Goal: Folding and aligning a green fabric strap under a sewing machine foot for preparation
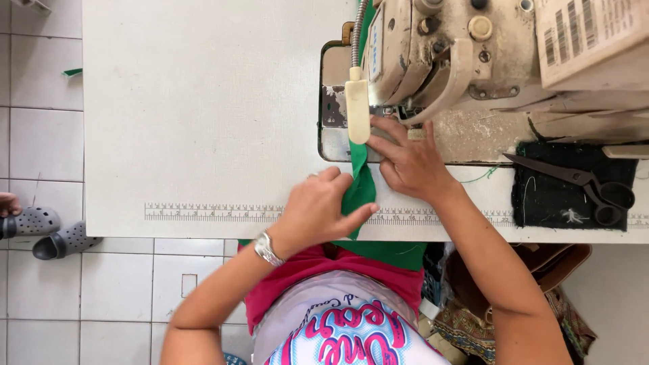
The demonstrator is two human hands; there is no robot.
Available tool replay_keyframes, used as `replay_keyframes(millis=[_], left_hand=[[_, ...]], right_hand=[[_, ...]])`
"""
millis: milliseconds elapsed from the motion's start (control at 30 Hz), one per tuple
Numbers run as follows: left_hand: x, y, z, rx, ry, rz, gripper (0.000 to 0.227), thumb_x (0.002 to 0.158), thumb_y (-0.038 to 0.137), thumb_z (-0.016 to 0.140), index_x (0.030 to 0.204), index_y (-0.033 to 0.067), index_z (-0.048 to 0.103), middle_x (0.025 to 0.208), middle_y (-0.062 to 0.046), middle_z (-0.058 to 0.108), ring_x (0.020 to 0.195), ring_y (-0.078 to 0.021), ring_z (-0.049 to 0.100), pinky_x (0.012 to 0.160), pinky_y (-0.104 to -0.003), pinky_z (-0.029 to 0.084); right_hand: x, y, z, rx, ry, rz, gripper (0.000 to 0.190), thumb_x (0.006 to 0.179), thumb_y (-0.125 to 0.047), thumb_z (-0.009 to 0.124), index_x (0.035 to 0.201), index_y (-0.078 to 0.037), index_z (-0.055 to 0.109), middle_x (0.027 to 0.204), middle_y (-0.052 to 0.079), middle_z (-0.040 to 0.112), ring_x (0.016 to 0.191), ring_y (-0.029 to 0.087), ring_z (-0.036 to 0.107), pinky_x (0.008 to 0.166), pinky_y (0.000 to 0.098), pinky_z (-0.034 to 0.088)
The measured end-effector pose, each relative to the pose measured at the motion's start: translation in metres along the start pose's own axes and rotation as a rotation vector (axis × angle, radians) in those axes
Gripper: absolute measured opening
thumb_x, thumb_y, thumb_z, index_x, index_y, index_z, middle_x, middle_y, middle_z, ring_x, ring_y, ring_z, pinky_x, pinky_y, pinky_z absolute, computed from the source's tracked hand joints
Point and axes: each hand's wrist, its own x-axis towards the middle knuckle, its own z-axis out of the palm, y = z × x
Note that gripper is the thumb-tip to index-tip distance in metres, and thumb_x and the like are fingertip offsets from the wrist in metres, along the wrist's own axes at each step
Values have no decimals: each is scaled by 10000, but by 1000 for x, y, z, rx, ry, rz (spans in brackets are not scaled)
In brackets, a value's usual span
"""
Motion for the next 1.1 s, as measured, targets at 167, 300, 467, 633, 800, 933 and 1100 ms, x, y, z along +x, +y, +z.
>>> replay_keyframes(millis=[167,300,467,633,800,933,1100], left_hand=[[-29,-14,45,-334,179,-150,202,934,318,690,968,140,603,661,-21,545,589,-279,660,484,-356,473],[-40,-11,44,-810,240,-300,233,935,186,714,1084,94,559,630,-76,675,493,-115,575,380,-253,458],[-47,7,35,-1284,225,-394,338,933,64,682,1176,48,448,666,-84,640,439,-101,574,346,-193,480],[-50,10,44,-1439,222,-436,319,931,11,675,1153,66,452,661,-48,590,406,-82,518,325,-185,416],[-54,12,32,-1267,168,-413,319,902,30,690,1125,43,461,699,-80,634,443,-96,582,346,-162,480],[-56,5,39,-1252,126,-387,328,884,-7,694,1122,36,474,700,-99,644,451,-115,609,344,-183,485],[-60,-2,46,-1192,67,-342,324,827,-57,684,1082,23,502,696,-118,657,505,-142,658,400,-213,520]], right_hand=[[-3,0,-4,118,3,-6,417,923,-216,548,1312,-242,695,1385,21,594,1291,273,591,1000,471,364],[-9,-24,-35,240,1,45,421,969,-126,657,1388,-90,654,1272,141,621,1197,376,626,1007,492,477],[-45,-69,-20,211,245,-37,325,860,-99,805,1180,-70,756,1147,107,702,1081,318,701,940,427,578],[-40,-101,-27,221,476,-103,279,795,-82,880,1064,-54,813,1104,120,775,980,293,759,851,396,644],[-38,-103,-29,247,576,-224,129,861,-82,822,989,-75,830,1069,122,802,933,289,778,866,396,636],[-36,-104,-40,312,502,-247,99,916,-68,752,983,-79,824,1097,115,800,962,284,778,890,397,625],[-44,-103,-44,345,398,-263,106,933,-82,750,1019,-84,812,1121,95,797,1012,272,768,940,411,594]])
